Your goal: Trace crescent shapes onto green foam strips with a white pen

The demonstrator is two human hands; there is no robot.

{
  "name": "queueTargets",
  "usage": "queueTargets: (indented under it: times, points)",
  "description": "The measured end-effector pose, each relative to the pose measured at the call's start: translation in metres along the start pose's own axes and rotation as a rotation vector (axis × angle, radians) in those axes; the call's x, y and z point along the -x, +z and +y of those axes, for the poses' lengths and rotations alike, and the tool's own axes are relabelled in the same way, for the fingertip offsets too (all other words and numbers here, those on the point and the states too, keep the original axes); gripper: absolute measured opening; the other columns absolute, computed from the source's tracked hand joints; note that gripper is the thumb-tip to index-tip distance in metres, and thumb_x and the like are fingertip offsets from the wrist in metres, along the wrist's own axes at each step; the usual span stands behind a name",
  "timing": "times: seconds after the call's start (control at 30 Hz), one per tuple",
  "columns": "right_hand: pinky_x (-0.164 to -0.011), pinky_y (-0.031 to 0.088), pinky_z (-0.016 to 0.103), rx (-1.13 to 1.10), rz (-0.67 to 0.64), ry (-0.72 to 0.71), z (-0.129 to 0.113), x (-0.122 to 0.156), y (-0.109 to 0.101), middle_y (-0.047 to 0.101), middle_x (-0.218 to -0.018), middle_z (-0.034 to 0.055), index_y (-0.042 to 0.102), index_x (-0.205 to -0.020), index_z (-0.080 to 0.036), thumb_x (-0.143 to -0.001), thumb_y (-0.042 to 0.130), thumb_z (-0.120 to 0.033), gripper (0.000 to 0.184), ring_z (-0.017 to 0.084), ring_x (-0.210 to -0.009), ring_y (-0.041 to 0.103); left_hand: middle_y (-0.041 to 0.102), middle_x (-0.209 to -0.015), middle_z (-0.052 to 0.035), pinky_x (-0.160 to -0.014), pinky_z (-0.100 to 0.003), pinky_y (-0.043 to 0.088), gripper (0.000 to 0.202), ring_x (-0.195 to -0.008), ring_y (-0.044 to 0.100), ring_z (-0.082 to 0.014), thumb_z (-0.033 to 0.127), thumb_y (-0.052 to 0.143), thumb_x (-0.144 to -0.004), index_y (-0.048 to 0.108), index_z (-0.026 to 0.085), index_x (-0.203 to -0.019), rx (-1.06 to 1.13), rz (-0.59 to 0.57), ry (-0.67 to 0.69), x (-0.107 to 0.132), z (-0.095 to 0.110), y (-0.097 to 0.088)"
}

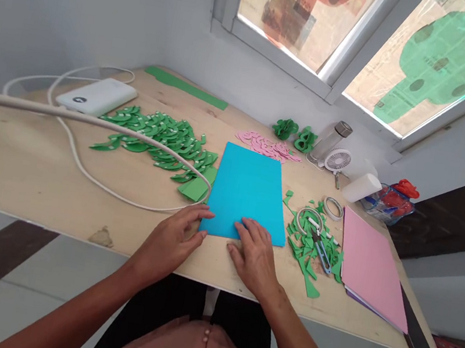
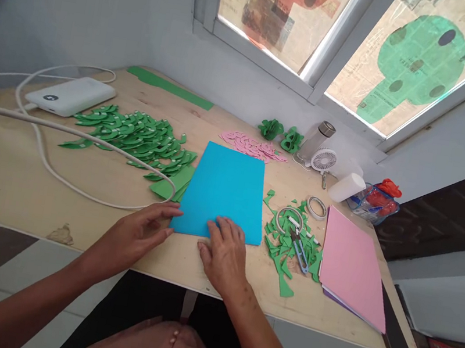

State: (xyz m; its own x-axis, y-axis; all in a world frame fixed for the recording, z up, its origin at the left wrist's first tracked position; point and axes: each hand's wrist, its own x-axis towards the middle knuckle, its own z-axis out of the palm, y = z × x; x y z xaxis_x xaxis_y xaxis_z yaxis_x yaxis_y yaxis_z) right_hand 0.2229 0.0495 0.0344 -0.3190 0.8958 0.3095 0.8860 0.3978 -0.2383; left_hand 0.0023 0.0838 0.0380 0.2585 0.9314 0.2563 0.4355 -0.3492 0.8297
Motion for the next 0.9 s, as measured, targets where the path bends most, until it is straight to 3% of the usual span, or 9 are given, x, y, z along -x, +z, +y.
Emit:
queueTargets:
  times: [0.17,0.43,0.53,0.7,0.9]
  points:
    - [-0.107,0.044,0.054,-0.014,0.030,0.010,0.000,0.001,0.004,0.062,-0.137,0.0138,0.060,-0.132,-0.020,-0.095,0.053,-0.031,0.039,0.032,-0.131,0.051,0.068,-0.129,-0.0083,-0.104,-0.045,0.052,0.034,-0.123,0.062,-0.0279,0.038,0.061,-0.083,0.068,0.022,-0.111,0.366,-0.023,-0.190,0.001,0.008,-0.002]
    - [-0.103,0.045,0.049,0.091,0.021,0.021,-0.005,-0.001,0.004,0.061,-0.137,0.0144,0.059,-0.131,-0.016,-0.095,0.057,-0.030,0.039,0.031,-0.127,0.053,0.067,-0.132,-0.0076,-0.116,-0.049,0.039,0.041,-0.135,0.051,-0.0311,0.042,0.077,-0.071,0.071,0.023,-0.106,0.779,0.086,-0.393,0.002,0.034,0.000]
    - [-0.094,0.048,0.044,0.229,-0.005,0.010,-0.011,-0.009,0.002,0.064,-0.131,0.0143,0.061,-0.126,-0.017,-0.094,0.062,-0.032,0.035,0.030,-0.119,0.057,0.068,-0.129,-0.0071,-0.116,-0.050,0.038,0.041,-0.135,0.050,-0.0324,0.040,0.081,-0.066,0.073,0.023,-0.103,0.835,0.099,-0.428,0.000,0.040,-0.002]
    - [-0.075,0.048,0.037,0.400,-0.090,-0.091,-0.014,-0.022,-0.003,0.070,-0.104,0.0109,0.064,-0.102,-0.019,-0.095,0.062,-0.032,0.015,0.026,-0.095,0.062,0.068,-0.128,-0.0063,-0.118,-0.049,0.035,0.042,-0.134,0.051,-0.0310,0.040,0.081,-0.065,0.073,0.024,-0.103,0.849,0.091,-0.449,0.001,0.039,-0.002]
    - [-0.072,0.045,0.033,0.404,-0.070,-0.165,-0.006,-0.022,-0.004,0.070,-0.099,0.0096,0.062,-0.096,-0.018,-0.100,0.054,-0.027,0.013,0.022,-0.090,0.063,0.068,-0.128,-0.0056,-0.118,-0.046,0.034,0.040,-0.135,0.050,-0.0315,0.038,0.080,-0.064,0.074,0.025,-0.102,0.824,0.099,-0.469,0.007,0.036,-0.003]
